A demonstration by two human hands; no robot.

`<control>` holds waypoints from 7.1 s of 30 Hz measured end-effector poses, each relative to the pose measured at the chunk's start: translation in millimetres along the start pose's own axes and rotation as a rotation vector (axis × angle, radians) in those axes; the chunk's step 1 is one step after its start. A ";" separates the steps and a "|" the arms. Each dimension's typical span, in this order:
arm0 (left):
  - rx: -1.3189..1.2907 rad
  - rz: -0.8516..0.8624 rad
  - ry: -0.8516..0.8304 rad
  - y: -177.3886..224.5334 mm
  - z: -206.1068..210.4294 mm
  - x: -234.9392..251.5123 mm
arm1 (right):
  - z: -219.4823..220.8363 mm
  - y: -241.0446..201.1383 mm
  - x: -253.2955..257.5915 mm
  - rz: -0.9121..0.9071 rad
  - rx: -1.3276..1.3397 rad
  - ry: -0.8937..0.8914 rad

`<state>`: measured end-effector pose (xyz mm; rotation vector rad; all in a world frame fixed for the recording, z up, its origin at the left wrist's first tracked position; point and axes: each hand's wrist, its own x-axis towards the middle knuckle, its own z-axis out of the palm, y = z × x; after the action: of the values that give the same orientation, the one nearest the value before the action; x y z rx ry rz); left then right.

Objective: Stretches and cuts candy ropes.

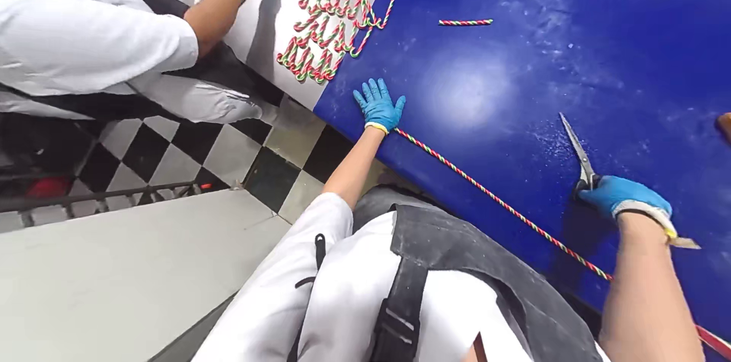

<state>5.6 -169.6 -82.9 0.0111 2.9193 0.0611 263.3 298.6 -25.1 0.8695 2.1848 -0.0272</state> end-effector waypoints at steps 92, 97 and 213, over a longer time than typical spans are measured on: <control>-0.081 0.486 0.034 6.8 -8.5 -96.4 | 66.6 40.8 -138.8 0.038 0.217 0.034; -0.034 0.552 -0.040 -110.8 5.5 -31.6 | 119.3 9.1 -97.4 -0.361 0.283 0.541; -0.086 1.368 -1.098 294.7 3.3 -288.6 | 145.4 249.7 -62.3 -0.104 -0.003 -0.304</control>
<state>288.7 121.5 -10.4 1.4376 1.3772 0.2739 535.8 413.3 -24.8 0.6991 1.9412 -0.1941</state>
